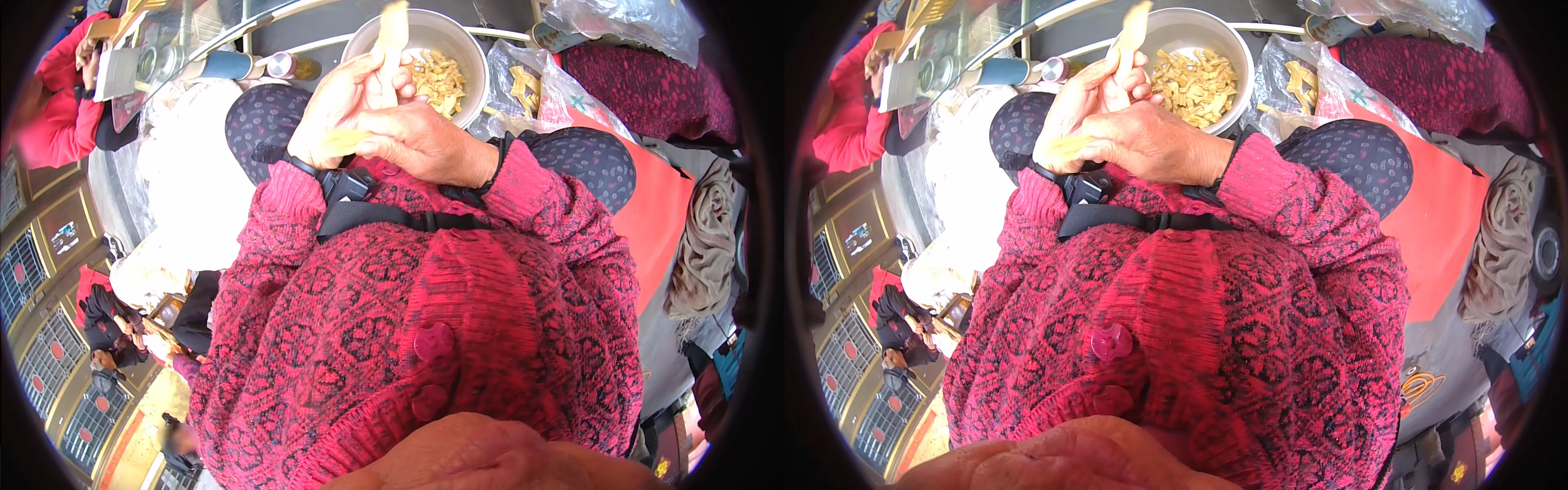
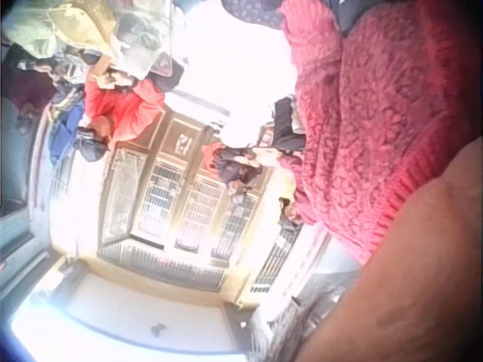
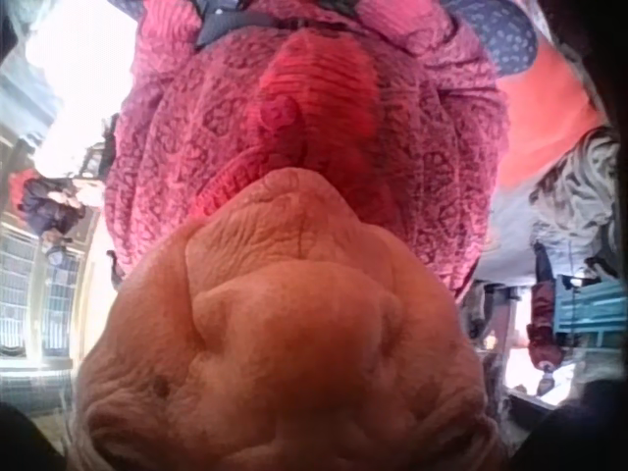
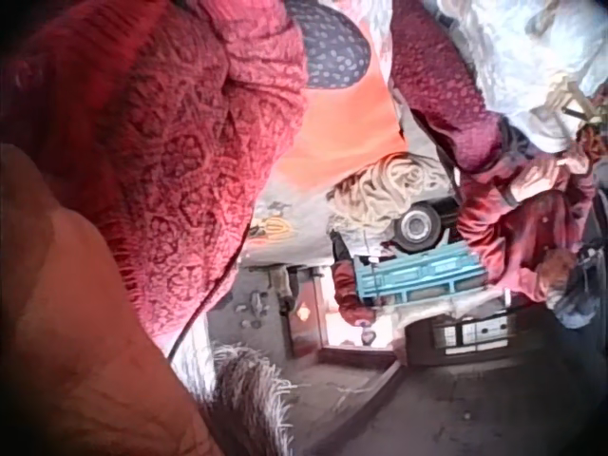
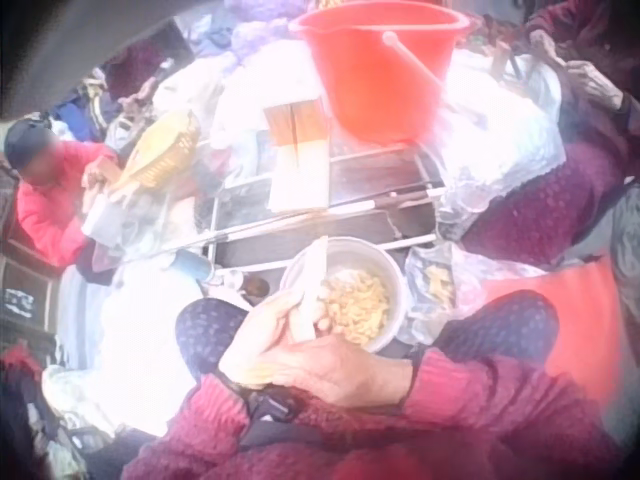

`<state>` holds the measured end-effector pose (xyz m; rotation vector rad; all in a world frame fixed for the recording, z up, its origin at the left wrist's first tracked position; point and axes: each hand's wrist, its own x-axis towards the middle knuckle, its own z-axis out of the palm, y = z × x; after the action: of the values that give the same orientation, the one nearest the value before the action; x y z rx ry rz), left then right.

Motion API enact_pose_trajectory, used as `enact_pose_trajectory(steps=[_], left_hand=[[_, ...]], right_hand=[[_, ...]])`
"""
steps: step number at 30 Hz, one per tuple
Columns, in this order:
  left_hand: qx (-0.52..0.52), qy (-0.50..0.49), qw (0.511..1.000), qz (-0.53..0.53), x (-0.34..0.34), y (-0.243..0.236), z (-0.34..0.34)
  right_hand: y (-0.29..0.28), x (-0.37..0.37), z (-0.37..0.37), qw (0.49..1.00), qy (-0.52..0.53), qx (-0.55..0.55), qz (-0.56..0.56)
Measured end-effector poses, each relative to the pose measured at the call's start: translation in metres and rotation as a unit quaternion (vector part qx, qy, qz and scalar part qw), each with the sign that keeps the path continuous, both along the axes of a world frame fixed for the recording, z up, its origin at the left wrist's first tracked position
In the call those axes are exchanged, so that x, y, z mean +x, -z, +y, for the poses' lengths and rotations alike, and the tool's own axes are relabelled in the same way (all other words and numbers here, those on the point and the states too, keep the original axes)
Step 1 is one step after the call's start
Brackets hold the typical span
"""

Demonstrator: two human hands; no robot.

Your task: The person sits on the floor and repeatedly breaks flat, dry, yellow food pieces by hand into smaller fragments, dropping them into a white bowl held between the legs. The person occasionally picks up a white cloth and wipes the bowl's rim before resuming breaking.

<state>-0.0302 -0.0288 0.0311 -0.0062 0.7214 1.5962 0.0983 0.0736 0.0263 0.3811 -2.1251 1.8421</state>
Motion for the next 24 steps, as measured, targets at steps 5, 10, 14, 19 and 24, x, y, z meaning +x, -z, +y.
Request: enact_pose_trajectory(steps=[5,10,14,19,24], left_hand=[[0.026,-0.056,0.930,0.362,0.009,-0.008,-0.027],[0.075,0.013,0.994,0.082,0.000,-0.007,-0.024],[0.149,0.097,0.984,0.021,0.007,-0.016,-0.019],[-0.019,0.080,0.918,0.389,0.017,-0.043,-0.026],[0.027,-0.110,0.519,0.847,0.025,-0.048,-0.021]], right_hand=[[-0.018,0.008,0.006,0.954,0.110,-0.210,-0.184],[-0.023,-0.006,0.010,0.910,0.368,0.041,0.186],[-0.024,-0.002,0.015,0.950,0.307,0.020,0.040],[-0.019,0.004,0.015,0.922,0.372,0.112,0.009],[-0.006,0.002,0.025,0.973,0.220,-0.016,-0.066]])
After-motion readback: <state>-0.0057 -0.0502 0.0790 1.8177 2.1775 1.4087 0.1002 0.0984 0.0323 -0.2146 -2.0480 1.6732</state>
